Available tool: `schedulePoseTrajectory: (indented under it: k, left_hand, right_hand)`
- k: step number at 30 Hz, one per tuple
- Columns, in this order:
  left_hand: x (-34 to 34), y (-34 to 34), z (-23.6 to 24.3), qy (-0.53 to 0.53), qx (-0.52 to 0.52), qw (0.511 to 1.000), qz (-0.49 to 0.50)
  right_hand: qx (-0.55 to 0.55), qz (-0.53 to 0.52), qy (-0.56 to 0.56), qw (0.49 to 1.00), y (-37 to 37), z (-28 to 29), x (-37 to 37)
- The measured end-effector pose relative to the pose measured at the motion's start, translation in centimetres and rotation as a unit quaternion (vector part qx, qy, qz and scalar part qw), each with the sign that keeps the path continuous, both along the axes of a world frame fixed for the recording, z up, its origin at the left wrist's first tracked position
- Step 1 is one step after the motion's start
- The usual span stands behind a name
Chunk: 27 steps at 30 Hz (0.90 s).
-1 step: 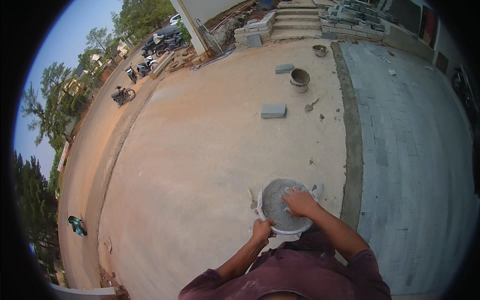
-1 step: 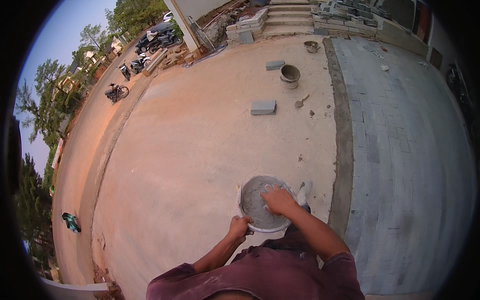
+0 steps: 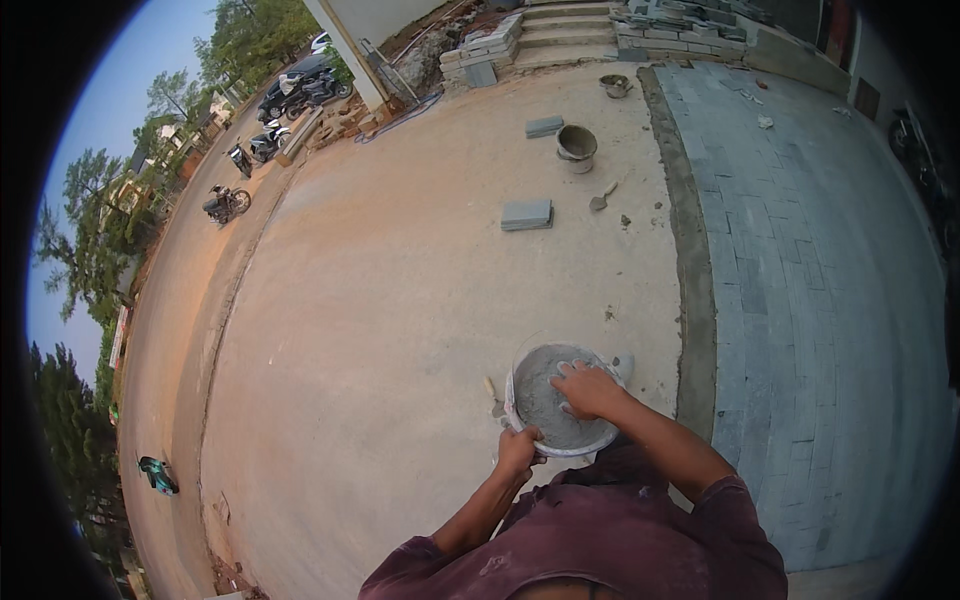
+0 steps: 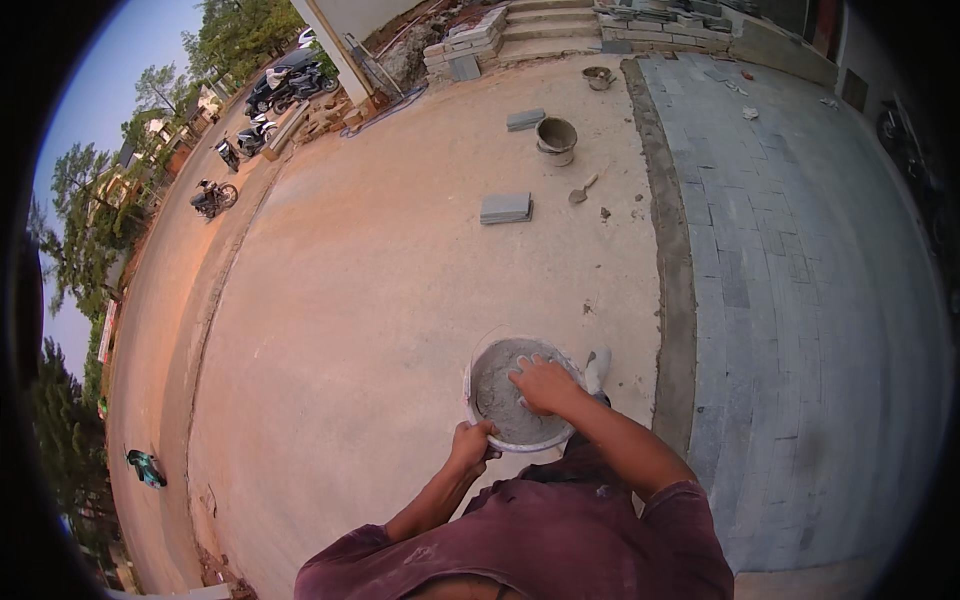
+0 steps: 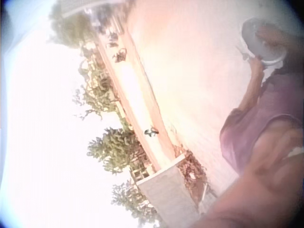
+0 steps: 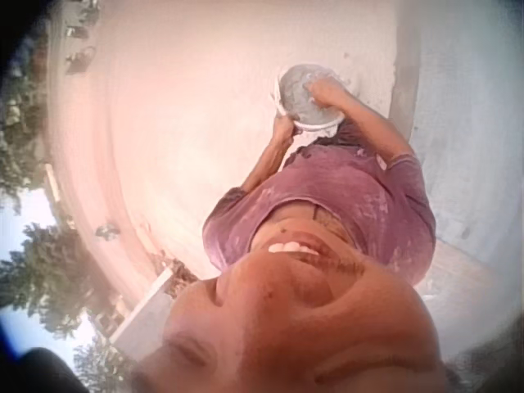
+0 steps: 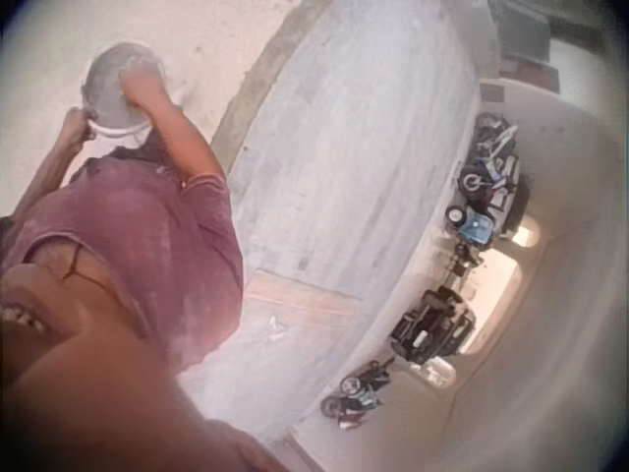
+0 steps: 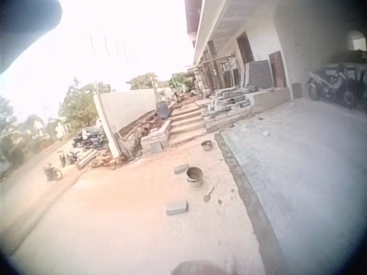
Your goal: The person applies mortar from a bucket onto a surface with a trowel, spreads the mortar, and then mixes additional dry mortar by hand in a second bucket.
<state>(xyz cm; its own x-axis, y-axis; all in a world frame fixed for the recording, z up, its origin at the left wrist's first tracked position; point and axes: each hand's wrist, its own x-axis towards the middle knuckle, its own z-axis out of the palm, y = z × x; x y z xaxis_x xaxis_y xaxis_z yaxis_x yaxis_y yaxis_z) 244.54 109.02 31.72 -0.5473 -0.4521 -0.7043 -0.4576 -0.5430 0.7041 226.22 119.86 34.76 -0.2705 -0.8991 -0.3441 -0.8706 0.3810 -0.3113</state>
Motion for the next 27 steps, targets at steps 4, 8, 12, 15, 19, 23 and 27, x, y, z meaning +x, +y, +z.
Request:
schedulePoseTrajectory:
  k: [4,8,12,15,19,23,27]
  left_hand:
    - [-17.0,-2.7,0.9,-0.016,-0.005,1.0,0.015]
    - [-32.1,-5.1,3.9,-0.021,-0.015,1.0,0.0]
    - [-47.2,-8.8,4.8,0.026,-0.016,1.0,-0.008]
    - [-60.5,-12.0,3.3,0.026,-0.017,0.999,-0.037]
    - [-79.6,-16.1,0.2,0.008,0.02,0.997,-0.081]
    - [-95.9,-19.0,1.5,0.007,0.048,0.995,-0.086]
    - [-110.7,-22.5,3.5,-0.001,0.014,0.996,-0.089]
  right_hand:
    - [0.025,0.0,0.012,1.0,-3.4,-4.1,-16.8]
    - [0.091,-0.007,-0.051,0.995,-4.8,-3.1,-31.8]
    - [0.154,-0.012,-0.132,0.979,-7.8,1.0,-46.6]
    - [-0.034,-0.078,-0.036,0.996,-10.4,-1.8,-58.8]
    - [-0.055,-0.051,0.028,0.997,-14.1,-3.6,-76.8]
    - [0.109,-0.098,-0.04,0.988,-15.1,-4.7,-93.4]
    - [0.187,-0.083,-0.142,0.968,-18.4,-1.4,-107.2]
